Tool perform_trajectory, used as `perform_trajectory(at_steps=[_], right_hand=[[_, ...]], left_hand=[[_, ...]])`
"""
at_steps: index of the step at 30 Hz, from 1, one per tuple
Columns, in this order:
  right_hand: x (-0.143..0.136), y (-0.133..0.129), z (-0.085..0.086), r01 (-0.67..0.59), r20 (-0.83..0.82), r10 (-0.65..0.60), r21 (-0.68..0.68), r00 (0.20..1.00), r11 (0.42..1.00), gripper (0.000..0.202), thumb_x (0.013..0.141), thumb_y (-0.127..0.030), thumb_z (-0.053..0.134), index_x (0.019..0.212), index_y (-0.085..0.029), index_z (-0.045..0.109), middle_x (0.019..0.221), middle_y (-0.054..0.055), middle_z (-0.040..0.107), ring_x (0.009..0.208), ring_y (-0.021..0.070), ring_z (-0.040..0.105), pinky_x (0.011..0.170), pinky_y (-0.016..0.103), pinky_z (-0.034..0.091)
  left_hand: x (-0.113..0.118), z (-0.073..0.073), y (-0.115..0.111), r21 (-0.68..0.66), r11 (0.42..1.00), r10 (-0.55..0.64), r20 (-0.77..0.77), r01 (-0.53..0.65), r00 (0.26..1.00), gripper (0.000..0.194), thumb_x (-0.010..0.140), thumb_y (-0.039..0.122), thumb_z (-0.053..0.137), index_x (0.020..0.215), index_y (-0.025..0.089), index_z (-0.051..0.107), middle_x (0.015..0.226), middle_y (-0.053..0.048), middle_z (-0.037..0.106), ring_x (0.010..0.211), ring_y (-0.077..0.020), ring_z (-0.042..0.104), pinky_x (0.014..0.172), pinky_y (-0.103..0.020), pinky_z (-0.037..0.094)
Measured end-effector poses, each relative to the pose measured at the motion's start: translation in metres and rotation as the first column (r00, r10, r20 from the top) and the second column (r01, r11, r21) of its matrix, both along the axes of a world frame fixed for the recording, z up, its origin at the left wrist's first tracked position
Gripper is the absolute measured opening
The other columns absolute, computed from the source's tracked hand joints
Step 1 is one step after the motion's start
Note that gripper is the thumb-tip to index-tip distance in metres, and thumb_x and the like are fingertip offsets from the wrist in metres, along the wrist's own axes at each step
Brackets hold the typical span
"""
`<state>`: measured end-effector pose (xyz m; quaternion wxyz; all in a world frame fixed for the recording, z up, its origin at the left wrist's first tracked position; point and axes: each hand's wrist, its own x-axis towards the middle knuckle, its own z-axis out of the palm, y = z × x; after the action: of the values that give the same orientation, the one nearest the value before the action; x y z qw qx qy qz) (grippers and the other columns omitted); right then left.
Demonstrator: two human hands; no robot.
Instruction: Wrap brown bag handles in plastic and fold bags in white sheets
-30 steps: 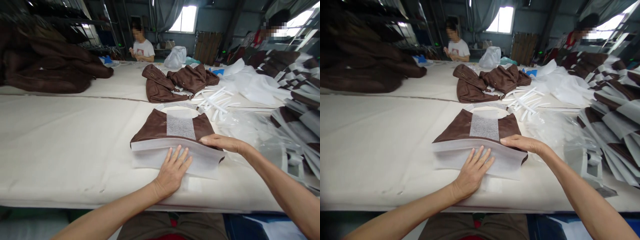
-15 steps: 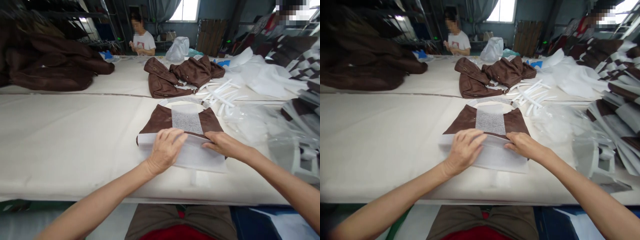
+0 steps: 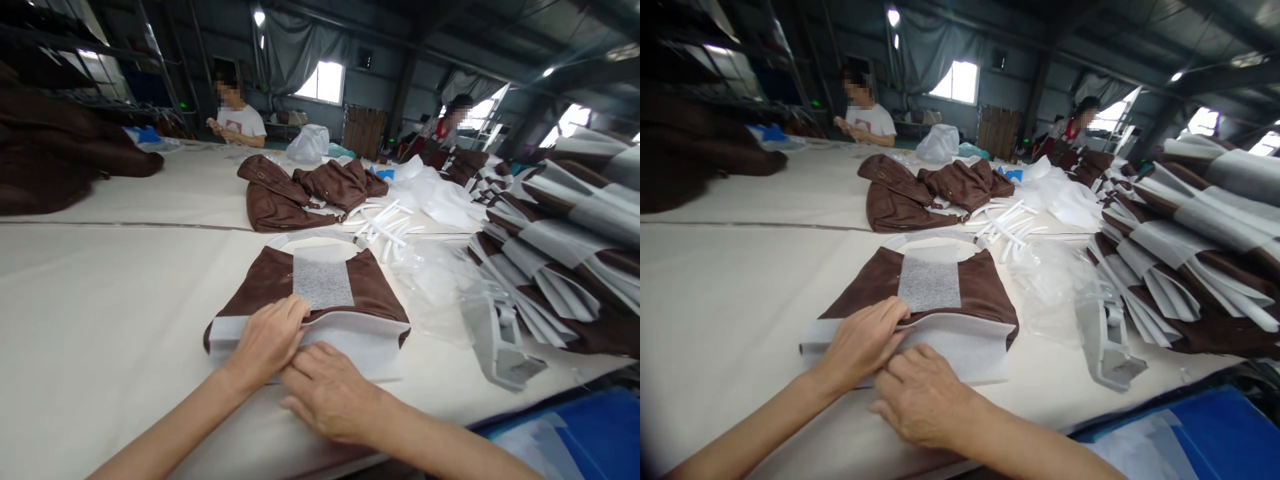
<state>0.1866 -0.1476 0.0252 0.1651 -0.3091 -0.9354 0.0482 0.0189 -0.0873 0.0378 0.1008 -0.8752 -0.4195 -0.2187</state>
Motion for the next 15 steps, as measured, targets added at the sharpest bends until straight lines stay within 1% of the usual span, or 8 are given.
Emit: perform_trajectory(at_steps=[2,4,7,9,12,14,15], right_hand=[[-0.010,0.006,-0.013,0.037,-0.001,-0.037,-0.041,0.999,0.998,0.031,0.098,-0.044,0.048,0.110,-0.019,0.060,0.111,0.009,0.064,0.102,0.0239,0.053,0.088,0.038,0.044],[-0.003,0.011,-0.018,0.088,-0.027,-0.091,-0.107,0.995,0.990,0.033,0.099,-0.044,0.047,0.121,-0.021,0.057,0.120,0.007,0.064,0.108,0.0231,0.053,0.091,0.038,0.044],[0.032,0.007,-0.017,0.171,-0.102,-0.198,-0.228,0.975,0.959,0.039,0.101,-0.038,0.044,0.137,-0.024,0.049,0.137,0.007,0.057,0.122,0.0219,0.051,0.100,0.037,0.042],[0.061,-0.002,-0.019,0.243,-0.148,-0.298,-0.302,0.943,0.922,0.040,0.102,-0.034,0.041,0.140,-0.024,0.048,0.142,0.006,0.054,0.127,0.0208,0.050,0.106,0.037,0.040],[0.100,-0.017,-0.027,0.389,-0.170,-0.472,-0.368,0.865,0.845,0.038,0.101,-0.034,0.043,0.134,-0.023,0.057,0.137,0.007,0.059,0.126,0.0227,0.054,0.108,0.037,0.041],[0.121,-0.022,-0.027,0.493,-0.168,-0.589,-0.395,0.791,0.775,0.035,0.100,-0.038,0.043,0.119,-0.021,0.067,0.124,0.008,0.067,0.115,0.0250,0.061,0.101,0.037,0.046],[0.129,-0.023,-0.022,0.538,-0.172,-0.643,-0.413,0.746,0.735,0.035,0.099,-0.040,0.043,0.110,-0.021,0.070,0.114,0.008,0.071,0.106,0.0251,0.065,0.094,0.036,0.050]], left_hand=[[-0.002,-0.003,-0.004,0.062,0.998,-0.020,0.013,0.020,1.000,0.016,0.078,0.007,0.051,0.080,0.022,0.051,0.073,-0.001,0.061,0.063,-0.0199,0.058,0.058,-0.032,0.041],[-0.003,-0.007,-0.008,0.136,0.989,-0.059,0.044,0.052,0.997,0.019,0.078,0.005,0.046,0.083,0.021,0.054,0.077,-0.003,0.066,0.065,-0.0202,0.062,0.059,-0.033,0.043],[-0.003,-0.016,-0.011,0.264,0.958,-0.141,0.115,0.107,0.983,0.028,0.084,0.004,0.040,0.099,0.019,0.058,0.096,-0.007,0.074,0.081,-0.0200,0.069,0.069,-0.033,0.049],[-0.001,-0.022,-0.013,0.325,0.939,-0.169,0.144,0.115,0.975,0.032,0.084,0.002,0.038,0.103,0.018,0.059,0.101,-0.008,0.075,0.089,-0.0196,0.071,0.074,-0.032,0.050],[0.002,-0.029,-0.016,0.347,0.934,-0.163,0.185,0.091,0.969,0.037,0.082,-0.003,0.035,0.098,0.018,0.061,0.104,-0.007,0.076,0.092,-0.0194,0.072,0.074,-0.032,0.051],[0.005,-0.033,-0.017,0.344,0.936,-0.151,0.212,0.071,0.966,0.039,0.080,-0.004,0.033,0.094,0.019,0.061,0.106,-0.006,0.076,0.092,-0.0190,0.072,0.075,-0.033,0.051],[0.006,-0.034,-0.018,0.344,0.937,-0.145,0.224,0.061,0.964,0.040,0.079,-0.005,0.033,0.093,0.020,0.062,0.106,-0.005,0.076,0.092,-0.0187,0.072,0.075,-0.033,0.052]])
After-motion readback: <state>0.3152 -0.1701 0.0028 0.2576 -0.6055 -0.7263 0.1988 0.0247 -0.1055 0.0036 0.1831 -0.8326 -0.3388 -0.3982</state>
